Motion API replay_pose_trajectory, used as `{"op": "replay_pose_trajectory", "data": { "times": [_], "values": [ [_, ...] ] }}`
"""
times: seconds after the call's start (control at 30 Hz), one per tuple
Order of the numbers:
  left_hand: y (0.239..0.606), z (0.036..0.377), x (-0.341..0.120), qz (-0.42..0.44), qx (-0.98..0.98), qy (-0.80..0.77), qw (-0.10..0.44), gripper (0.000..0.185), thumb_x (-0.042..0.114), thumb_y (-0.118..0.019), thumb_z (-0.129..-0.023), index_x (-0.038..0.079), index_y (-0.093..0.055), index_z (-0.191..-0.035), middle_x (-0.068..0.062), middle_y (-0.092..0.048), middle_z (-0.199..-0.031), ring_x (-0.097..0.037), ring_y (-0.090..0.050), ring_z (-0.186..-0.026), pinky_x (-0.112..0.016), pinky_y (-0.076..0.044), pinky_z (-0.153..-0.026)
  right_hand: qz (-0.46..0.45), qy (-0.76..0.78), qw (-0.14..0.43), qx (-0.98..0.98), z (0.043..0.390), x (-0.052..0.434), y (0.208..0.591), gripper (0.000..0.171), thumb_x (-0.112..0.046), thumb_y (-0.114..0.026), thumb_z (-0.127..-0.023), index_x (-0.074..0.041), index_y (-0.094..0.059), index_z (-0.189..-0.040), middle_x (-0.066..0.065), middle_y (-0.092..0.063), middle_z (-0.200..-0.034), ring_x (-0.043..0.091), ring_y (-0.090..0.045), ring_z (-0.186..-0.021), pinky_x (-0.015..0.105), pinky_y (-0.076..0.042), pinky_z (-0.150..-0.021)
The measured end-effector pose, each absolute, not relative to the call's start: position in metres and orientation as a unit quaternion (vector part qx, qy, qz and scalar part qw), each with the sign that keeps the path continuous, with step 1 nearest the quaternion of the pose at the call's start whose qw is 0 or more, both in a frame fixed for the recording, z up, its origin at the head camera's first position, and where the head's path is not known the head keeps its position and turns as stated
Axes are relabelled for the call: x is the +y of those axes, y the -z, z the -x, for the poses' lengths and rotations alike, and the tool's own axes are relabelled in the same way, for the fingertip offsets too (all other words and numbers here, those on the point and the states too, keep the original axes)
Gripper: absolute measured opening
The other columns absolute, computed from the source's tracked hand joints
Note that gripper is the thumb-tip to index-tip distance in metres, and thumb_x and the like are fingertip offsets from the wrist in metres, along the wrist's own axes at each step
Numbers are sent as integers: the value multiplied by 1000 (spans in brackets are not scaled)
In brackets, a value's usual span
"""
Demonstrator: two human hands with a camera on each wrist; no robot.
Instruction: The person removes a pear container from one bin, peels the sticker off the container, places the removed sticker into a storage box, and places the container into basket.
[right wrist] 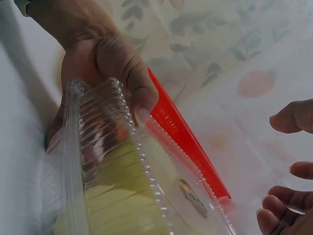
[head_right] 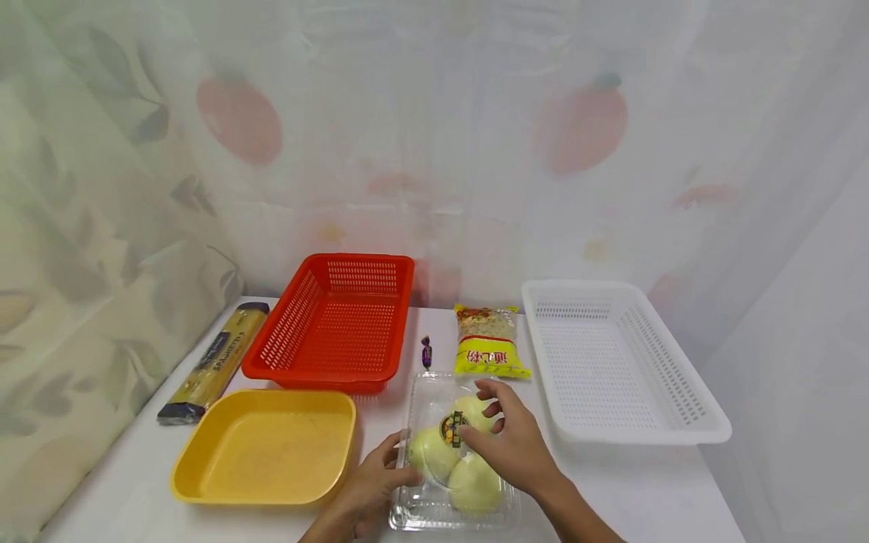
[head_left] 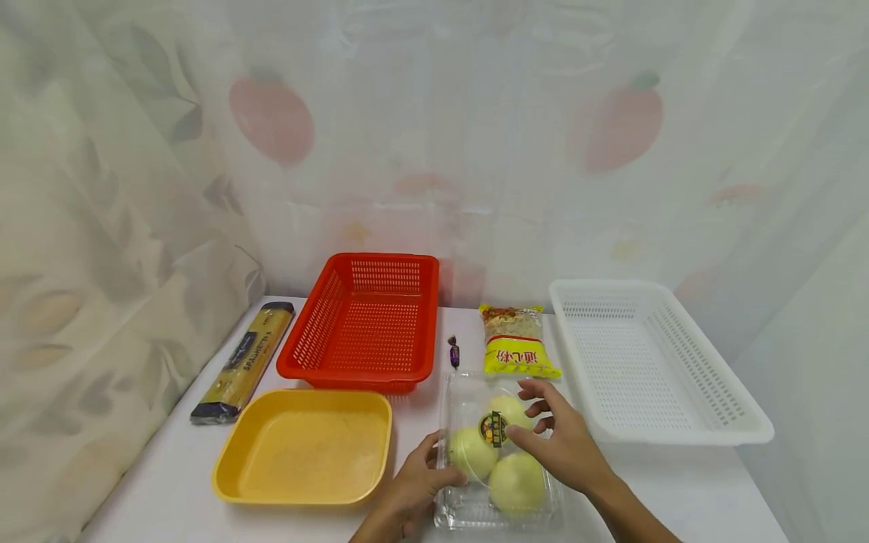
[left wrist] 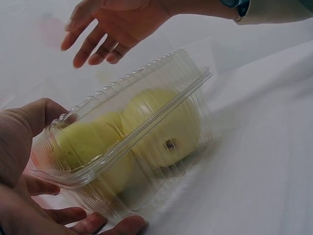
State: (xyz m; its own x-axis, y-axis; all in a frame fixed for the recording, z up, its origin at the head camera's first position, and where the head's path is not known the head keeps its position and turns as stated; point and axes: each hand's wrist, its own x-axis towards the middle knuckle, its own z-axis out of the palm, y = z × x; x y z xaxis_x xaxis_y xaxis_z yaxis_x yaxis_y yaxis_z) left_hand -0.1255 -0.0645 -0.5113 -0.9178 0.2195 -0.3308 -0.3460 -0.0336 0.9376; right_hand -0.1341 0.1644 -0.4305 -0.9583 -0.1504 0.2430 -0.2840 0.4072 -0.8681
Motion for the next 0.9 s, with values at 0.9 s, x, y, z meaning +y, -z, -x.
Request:
{"op": "replay_pose_trajectory", "data": {
  "times": [0.9],
  "values": [
    [513, 125, -63, 42, 642, -738, 203, 85, -1, -69, -69, 2, -33, -147, -17, -52, -122, -27, -57, -95, -43, -52, -75, -171, -405, 37, -898, 164, 149, 464, 56, -24, -81, -77, -10, -58, -125, 2, -63, -100, 16, -57, -83, 33, -50, -69]
  ]
}}
